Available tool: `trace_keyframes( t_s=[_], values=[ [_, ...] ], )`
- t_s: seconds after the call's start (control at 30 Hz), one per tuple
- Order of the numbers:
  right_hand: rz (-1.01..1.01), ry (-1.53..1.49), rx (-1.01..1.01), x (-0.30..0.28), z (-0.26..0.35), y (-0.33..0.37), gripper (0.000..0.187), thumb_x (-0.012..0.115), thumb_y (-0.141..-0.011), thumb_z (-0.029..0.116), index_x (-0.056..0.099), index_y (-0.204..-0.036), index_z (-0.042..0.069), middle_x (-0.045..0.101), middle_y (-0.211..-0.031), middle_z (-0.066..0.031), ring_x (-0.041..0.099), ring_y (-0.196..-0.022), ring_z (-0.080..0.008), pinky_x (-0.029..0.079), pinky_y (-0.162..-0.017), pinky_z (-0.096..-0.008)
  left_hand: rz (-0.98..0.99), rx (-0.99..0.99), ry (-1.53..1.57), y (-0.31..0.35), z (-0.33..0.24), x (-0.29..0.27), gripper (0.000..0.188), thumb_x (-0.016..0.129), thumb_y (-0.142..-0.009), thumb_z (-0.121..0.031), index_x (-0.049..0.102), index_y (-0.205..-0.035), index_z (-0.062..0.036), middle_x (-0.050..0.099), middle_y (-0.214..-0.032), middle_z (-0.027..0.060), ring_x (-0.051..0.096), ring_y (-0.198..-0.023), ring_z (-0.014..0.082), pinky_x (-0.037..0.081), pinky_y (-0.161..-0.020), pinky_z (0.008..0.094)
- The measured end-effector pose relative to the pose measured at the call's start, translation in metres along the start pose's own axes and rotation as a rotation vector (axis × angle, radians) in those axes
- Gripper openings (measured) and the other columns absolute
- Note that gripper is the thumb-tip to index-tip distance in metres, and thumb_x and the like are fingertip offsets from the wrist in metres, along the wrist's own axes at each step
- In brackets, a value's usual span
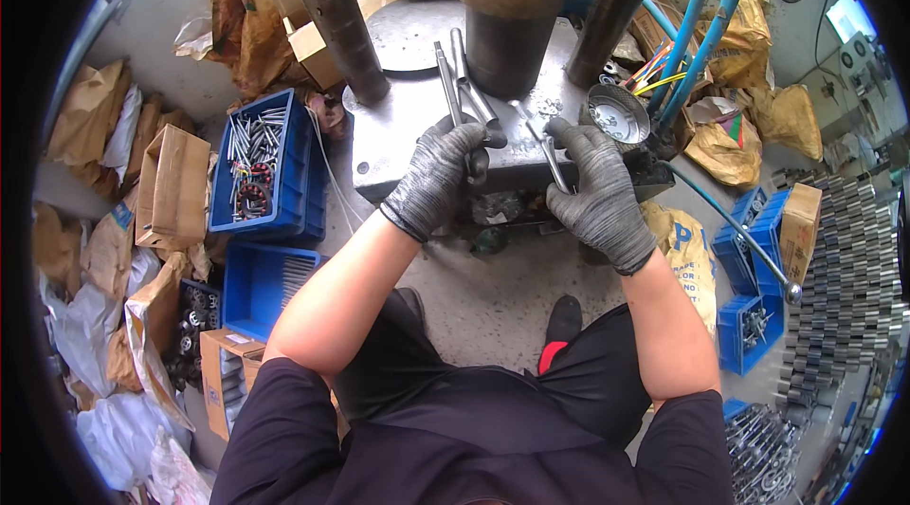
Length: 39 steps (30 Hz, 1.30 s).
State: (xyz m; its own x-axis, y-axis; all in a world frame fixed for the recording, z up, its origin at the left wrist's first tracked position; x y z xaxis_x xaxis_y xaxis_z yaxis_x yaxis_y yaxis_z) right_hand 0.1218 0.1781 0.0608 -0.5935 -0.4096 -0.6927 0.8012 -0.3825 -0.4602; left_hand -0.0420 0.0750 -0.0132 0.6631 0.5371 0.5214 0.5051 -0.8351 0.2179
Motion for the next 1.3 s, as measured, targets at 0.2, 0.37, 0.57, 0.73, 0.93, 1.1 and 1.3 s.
trace_keyframes(
  t_s=[0.2,0.37,0.57,0.73,0.93,1.1,1.3],
  values=[
    [-0.025,0.175,-0.179,-0.003,0.013,-0.001,0.056,0.068,-0.066,-0.005,0.07,-0.121,0.005,0.067,-0.107,-0.0188,0.063,-0.1,-0.0419,0.052,-0.089,-0.0478,-0.026,0.041,-0.01,-0.004,0.001,-0.007,0.013,0.064,-0.1,-0.015,0.058,-0.102,-0.0037,0.059,-0.079,0.0046,0.052,-0.058,0.0089,0.042,-0.047,0.0229],
    [-0.016,0.217,-0.183,-0.003,0.018,-0.001,0.057,0.068,-0.065,-0.006,0.071,-0.122,0.006,0.067,-0.107,-0.0179,0.063,-0.101,-0.0406,0.052,-0.09,-0.0478,-0.012,0.032,0.045,-0.007,0.005,-0.012,0.011,0.064,-0.1,-0.014,0.058,-0.102,-0.0053,0.059,-0.08,0.004,0.051,-0.058,0.009,0.042,-0.046,0.0228],
    [-0.017,0.232,-0.166,-0.002,0.018,-0.001,0.057,0.067,-0.066,-0.006,0.072,-0.122,0.007,0.068,-0.108,-0.0172,0.063,-0.101,-0.0409,0.052,-0.091,-0.0478,0.001,0.03,0.056,-0.004,0.002,-0.007,0.012,0.065,-0.099,-0.014,0.057,-0.103,-0.0054,0.059,-0.082,0.0038,0.051,-0.058,0.009,0.041,-0.045,0.023],
    [-0.025,0.272,-0.212,-0.002,0.019,-0.002,0.056,0.066,-0.067,-0.006,0.072,-0.121,0.007,0.067,-0.107,-0.0167,0.063,-0.1,-0.0404,0.052,-0.09,-0.0485,-0.002,0.05,-0.062,-0.002,-0.001,-0.007,0.013,0.065,-0.099,-0.015,0.057,-0.104,-0.0051,0.056,-0.075,0.0021,0.05,-0.054,0.0089,0.041,-0.046,0.0225],
    [0.018,0.02,0.042,-0.003,-0.02,0.0,0.046,0.069,-0.079,-0.002,0.072,-0.124,0.007,0.071,-0.102,-0.0162,0.069,-0.091,-0.0357,0.057,-0.085,-0.0429,0.078,0.249,-0.239,0.009,-0.022,0.011,0.037,0.06,-0.104,-0.027,0.059,-0.127,0.0013,0.072,-0.088,0.0084,0.054,-0.054,0.0067,0.045,-0.049,0.0211],
    [-0.075,-0.283,0.272,-0.023,-0.049,0.002,0.04,0.075,-0.088,0.006,0.07,-0.128,0.001,0.076,-0.105,-0.0168,0.072,-0.096,-0.0218,0.056,-0.087,-0.035,0.17,0.279,-0.308,0.011,-0.024,0.013,0.045,0.057,-0.106,-0.03,0.057,-0.138,0.002,0.076,-0.097,0.0105,0.057,-0.058,0.0053,0.047,-0.052,0.0197],
    [-0.135,-0.293,0.224,-0.033,-0.057,0.002,0.04,0.078,-0.087,0.012,0.072,-0.125,0.0,0.076,-0.104,-0.0169,0.072,-0.098,-0.0223,0.055,-0.091,-0.0352,0.127,0.21,-0.428,0.015,-0.02,0.018,0.04,0.064,-0.1,-0.021,0.061,-0.135,-0.0015,0.074,-0.096,0.0065,0.061,-0.066,0.0048,0.053,-0.058,0.0203]
  ],
)
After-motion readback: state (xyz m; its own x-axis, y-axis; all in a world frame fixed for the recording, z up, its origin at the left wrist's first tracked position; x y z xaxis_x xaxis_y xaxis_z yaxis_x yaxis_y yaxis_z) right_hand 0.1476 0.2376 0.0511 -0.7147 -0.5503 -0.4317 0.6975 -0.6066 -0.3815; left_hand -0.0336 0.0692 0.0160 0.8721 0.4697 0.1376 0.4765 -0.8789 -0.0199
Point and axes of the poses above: each hand's wrist, its own y-axis away from the middle knuckle, its own x-axis out of the palm, z = x × y, the point moved 7 cm from there along -y, towards the middle knuckle
